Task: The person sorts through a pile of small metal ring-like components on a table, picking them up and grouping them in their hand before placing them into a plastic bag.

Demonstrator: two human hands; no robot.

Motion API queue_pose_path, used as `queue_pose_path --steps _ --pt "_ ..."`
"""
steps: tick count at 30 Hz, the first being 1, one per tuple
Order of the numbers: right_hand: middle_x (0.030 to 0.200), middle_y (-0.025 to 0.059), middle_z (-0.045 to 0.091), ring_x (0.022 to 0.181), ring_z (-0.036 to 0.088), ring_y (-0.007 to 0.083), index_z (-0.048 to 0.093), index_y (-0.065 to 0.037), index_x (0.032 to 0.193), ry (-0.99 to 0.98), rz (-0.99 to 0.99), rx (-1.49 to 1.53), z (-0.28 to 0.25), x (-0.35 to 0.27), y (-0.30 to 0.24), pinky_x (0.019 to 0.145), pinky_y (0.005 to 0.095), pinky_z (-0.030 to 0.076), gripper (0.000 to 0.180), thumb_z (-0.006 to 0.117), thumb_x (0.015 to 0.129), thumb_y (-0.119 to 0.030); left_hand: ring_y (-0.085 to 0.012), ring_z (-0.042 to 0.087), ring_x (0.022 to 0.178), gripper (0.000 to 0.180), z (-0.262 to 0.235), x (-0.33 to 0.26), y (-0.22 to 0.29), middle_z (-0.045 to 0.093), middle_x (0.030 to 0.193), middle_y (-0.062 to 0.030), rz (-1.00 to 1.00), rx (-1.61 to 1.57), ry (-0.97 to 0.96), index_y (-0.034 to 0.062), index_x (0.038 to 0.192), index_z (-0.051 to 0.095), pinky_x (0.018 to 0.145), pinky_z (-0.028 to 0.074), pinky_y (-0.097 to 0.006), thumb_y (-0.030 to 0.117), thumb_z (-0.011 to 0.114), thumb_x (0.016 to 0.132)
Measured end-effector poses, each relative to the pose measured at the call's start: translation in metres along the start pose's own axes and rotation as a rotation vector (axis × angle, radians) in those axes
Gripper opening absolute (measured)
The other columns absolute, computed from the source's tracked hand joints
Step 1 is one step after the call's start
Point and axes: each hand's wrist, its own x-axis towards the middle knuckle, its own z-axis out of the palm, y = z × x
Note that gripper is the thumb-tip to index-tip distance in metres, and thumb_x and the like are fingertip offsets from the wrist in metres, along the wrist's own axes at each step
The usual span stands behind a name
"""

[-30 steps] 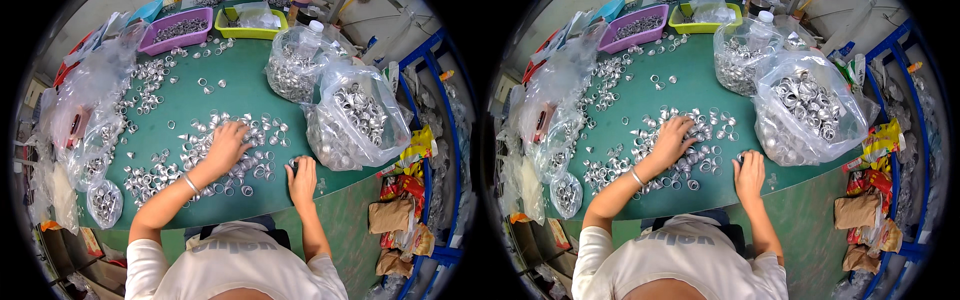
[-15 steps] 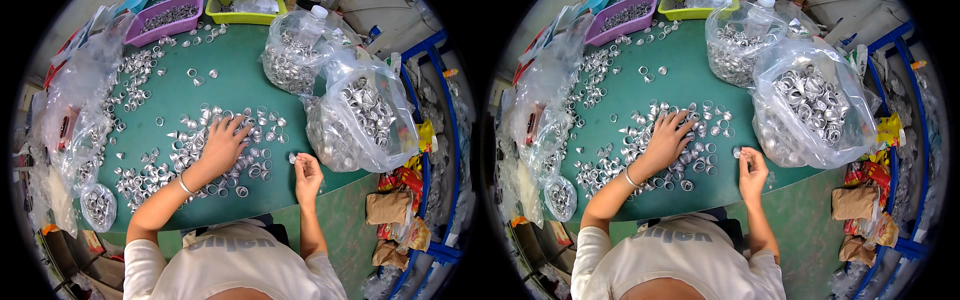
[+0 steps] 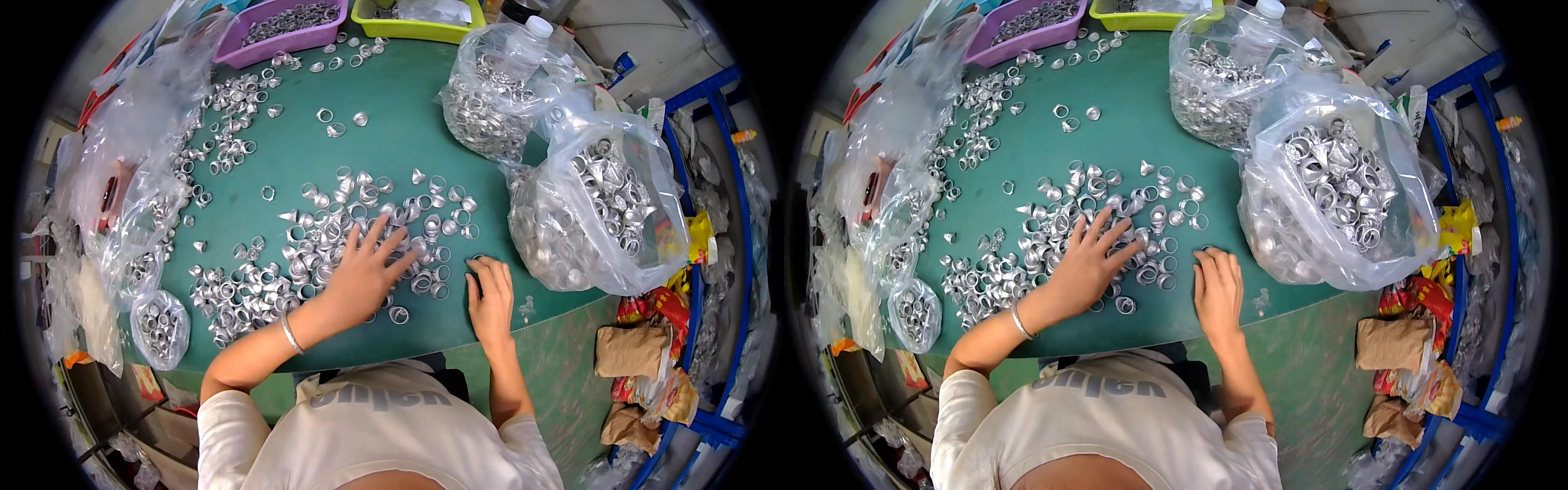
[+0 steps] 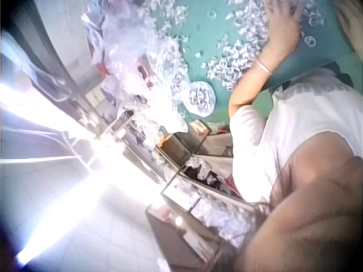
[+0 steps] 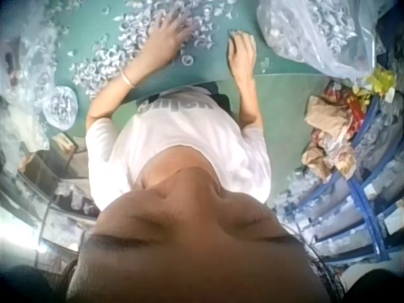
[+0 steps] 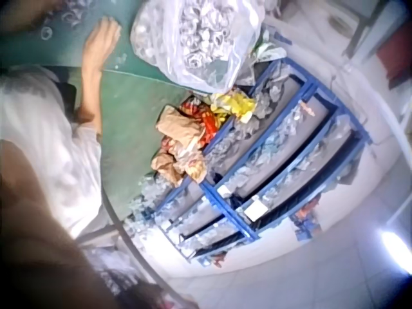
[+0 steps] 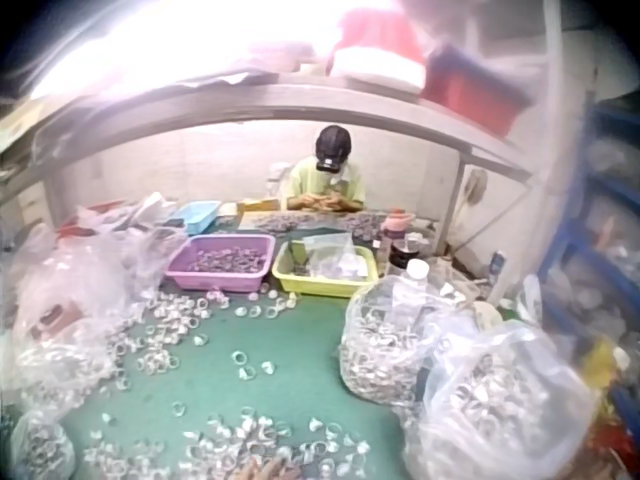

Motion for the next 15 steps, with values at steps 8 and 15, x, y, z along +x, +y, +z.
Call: queue_pose_path --steps 8,15 --pt "0.111 0.0206 0.055 0.103 0.051 0.0364 0.052 0.002 0.114 -0.017 -0.113 0.017 0.011 0.054 -0.009 0.089 0.0409 0.040 0.032 0.056 0.083 -0.003 -0.0385 0.028 0.130 0.040 0.025 -0.045 0.035 0.031 0.142 -0.0155 0.051 -0.040 0.002 0.0081 0.118 0.056 0.100 0.026 -0.059 0.017 0.057 0.079" --pt "0.124 0.0103 0.049 0.120 0.040 0.0315 0.054 -0.006 0.117 -0.359 -0.412 0.032 0.041 0.059 -0.049 0.096 0.0438 0.030 0.042 0.064 0.077 -0.013 -0.0317 0.043 0.120 0.035 0.013 -0.073 0.027 0.045 0.131 -0.0130 -0.129 -0.266 0.249 0.0071 0.102 0.061 0.102 0.030 -0.053 0.002 0.063 0.068"
